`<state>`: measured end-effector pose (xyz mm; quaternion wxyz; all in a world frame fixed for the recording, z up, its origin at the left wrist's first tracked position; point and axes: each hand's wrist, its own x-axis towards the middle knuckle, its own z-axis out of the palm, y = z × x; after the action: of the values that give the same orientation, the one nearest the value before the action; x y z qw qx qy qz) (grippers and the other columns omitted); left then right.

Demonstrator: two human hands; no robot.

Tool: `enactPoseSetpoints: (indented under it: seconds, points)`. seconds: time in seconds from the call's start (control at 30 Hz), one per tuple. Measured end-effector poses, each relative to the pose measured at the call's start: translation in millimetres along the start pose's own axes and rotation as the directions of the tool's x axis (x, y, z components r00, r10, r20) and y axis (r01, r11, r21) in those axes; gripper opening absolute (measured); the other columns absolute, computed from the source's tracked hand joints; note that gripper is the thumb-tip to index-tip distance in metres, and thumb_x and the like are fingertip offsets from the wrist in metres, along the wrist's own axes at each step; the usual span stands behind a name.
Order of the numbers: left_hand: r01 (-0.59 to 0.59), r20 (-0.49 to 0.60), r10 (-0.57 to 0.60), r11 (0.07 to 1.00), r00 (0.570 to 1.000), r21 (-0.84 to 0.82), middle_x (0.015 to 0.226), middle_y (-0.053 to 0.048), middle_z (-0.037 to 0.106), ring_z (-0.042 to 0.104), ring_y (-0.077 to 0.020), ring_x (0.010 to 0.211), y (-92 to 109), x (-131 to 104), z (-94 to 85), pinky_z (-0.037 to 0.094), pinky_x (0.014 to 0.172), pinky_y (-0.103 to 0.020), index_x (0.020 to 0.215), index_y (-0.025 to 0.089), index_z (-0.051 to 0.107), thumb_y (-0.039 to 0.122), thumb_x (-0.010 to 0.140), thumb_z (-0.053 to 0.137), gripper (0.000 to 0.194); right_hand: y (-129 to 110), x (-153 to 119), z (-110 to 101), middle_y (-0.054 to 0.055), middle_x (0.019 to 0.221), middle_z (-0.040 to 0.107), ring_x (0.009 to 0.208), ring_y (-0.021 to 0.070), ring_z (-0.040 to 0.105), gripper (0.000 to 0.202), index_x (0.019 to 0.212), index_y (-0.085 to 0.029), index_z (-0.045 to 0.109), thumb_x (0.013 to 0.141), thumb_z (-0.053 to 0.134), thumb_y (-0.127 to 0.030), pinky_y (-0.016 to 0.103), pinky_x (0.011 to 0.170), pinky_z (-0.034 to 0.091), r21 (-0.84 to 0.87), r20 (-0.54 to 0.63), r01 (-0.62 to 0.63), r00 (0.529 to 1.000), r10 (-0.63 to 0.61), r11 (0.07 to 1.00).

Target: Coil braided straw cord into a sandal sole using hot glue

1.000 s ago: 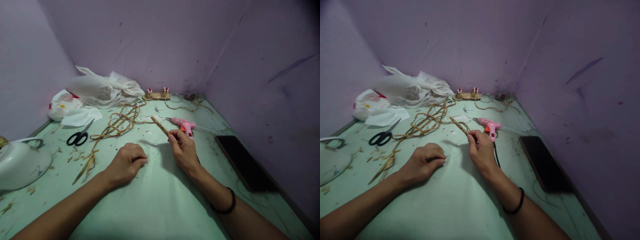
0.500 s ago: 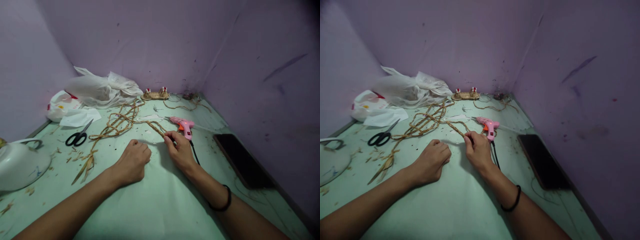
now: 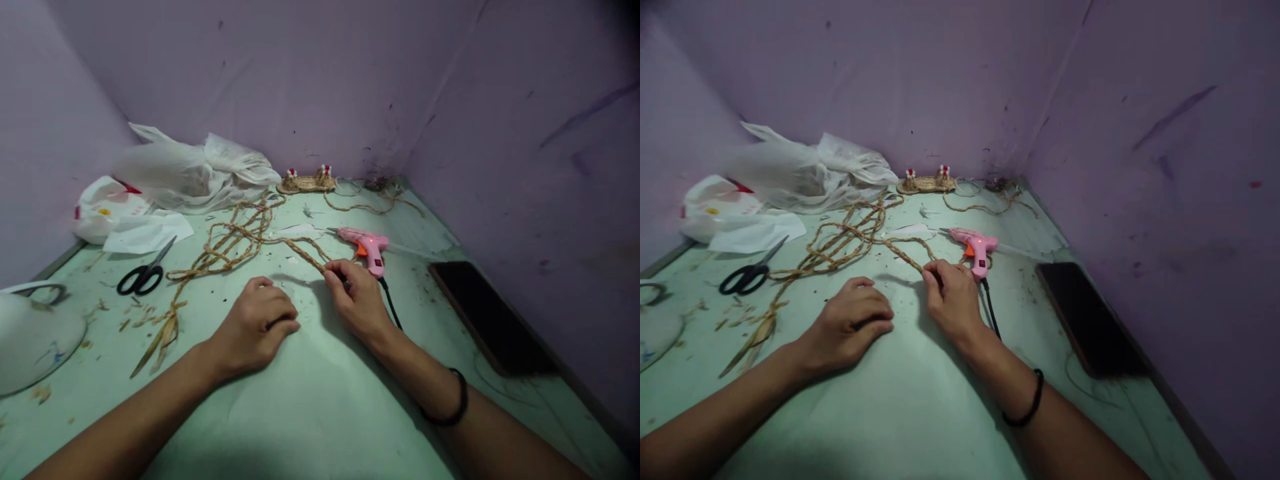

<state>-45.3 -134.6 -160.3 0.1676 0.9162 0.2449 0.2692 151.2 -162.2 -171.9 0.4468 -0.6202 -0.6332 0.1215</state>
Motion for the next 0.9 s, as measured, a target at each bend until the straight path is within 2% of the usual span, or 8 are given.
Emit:
enactPoseSetpoints:
  seconds: [0.07,0.17,0.3,0.37,0.57,0.77,0.83,0.9]
  points:
    - [-0.029,0.045,0.029,1.000,0.999,0.007,0.075,-0.002,0.061,0.055,-0.0147,0.076,3,0,5.4,0.038,0.083,-0.035,0.075,0.016,0.059,0.015,0.083,0.053,0.011,0,0,0,0.003,0.076,0.067,0.071,0.0181,0.056,0.013,0.081,-0.018,0.061,0.083,0.048,-0.023,0.030,0.064,0.040,0.000,0.000,0.001,1.000,-0.001,1.000]
    - [-0.009,0.084,-0.001,0.993,0.997,0.119,0.074,-0.006,0.057,0.051,-0.0177,0.075,5,3,9.1,0.040,0.073,-0.034,0.070,0.014,0.057,0.014,0.084,0.048,0.017,-1,0,0,0.004,0.075,0.067,0.071,0.0189,0.056,0.013,0.080,-0.018,0.061,0.083,0.048,-0.022,0.032,0.067,0.040,-0.004,0.003,0.008,1.000,-0.008,1.000]
    - [-0.087,0.261,-0.012,0.928,0.965,0.361,0.074,-0.007,0.056,0.049,-0.0209,0.074,10,11,9.1,0.038,0.074,-0.041,0.071,0.014,0.055,0.011,0.080,0.044,0.015,-2,-2,0,0.004,0.073,0.066,0.069,0.0186,0.056,0.013,0.079,-0.018,0.060,0.082,0.048,-0.021,0.034,0.070,0.040,-0.015,0.009,0.023,1.000,-0.023,1.000]
    - [-0.092,0.301,-0.038,0.908,0.953,0.408,0.075,-0.007,0.056,0.048,-0.0216,0.074,10,13,9.0,0.037,0.075,-0.042,0.072,0.014,0.054,0.010,0.079,0.043,0.013,-1,-2,-1,0.003,0.072,0.066,0.067,0.0178,0.056,0.013,0.079,-0.019,0.060,0.082,0.048,-0.021,0.034,0.071,0.040,-0.019,0.012,0.030,0.999,-0.030,0.999]
    - [0.052,0.180,-0.115,0.946,0.977,0.321,0.073,-0.005,0.052,0.046,-0.0204,0.073,8,7,8.4,0.036,0.075,-0.040,0.073,0.016,0.048,0.011,0.082,0.038,0.014,1,-2,-1,0.003,0.071,0.065,0.065,0.0169,0.056,0.013,0.079,-0.019,0.060,0.082,0.048,-0.021,0.034,0.072,0.041,-0.031,0.024,0.041,0.999,-0.041,0.999]
    - [0.172,0.144,-0.213,0.952,0.966,0.254,0.068,-0.003,0.051,0.046,-0.0197,0.071,9,7,11.3,0.035,0.073,-0.038,0.070,0.018,0.044,0.012,0.080,0.038,0.014,2,-2,-1,0.002,0.068,0.064,0.063,0.0168,0.055,0.014,0.080,-0.018,0.061,0.083,0.048,-0.022,0.035,0.073,0.041,-0.041,0.034,0.051,0.998,-0.049,0.998]
    - [0.226,0.089,-0.259,0.934,0.962,0.278,0.066,-0.002,0.050,0.047,-0.0200,0.069,4,9,10.8,0.036,0.070,-0.036,0.068,0.019,0.043,0.014,0.081,0.037,0.016,2,-2,0,0.002,0.066,0.064,0.061,0.0165,0.054,0.014,0.079,-0.018,0.061,0.083,0.048,-0.022,0.036,0.074,0.041,-0.044,0.036,0.051,0.998,-0.050,0.998]
    - [0.318,-0.014,-0.330,0.895,0.944,0.313,0.063,-0.003,0.048,0.046,-0.0207,0.064,-4,10,8.0,0.034,0.063,-0.035,0.066,0.020,0.041,0.015,0.084,0.032,0.021,2,-2,0,0.002,0.067,0.064,0.062,0.0167,0.055,0.014,0.079,-0.019,0.061,0.083,0.048,-0.023,0.036,0.075,0.041,-0.045,0.040,0.053,0.998,-0.051,0.998]
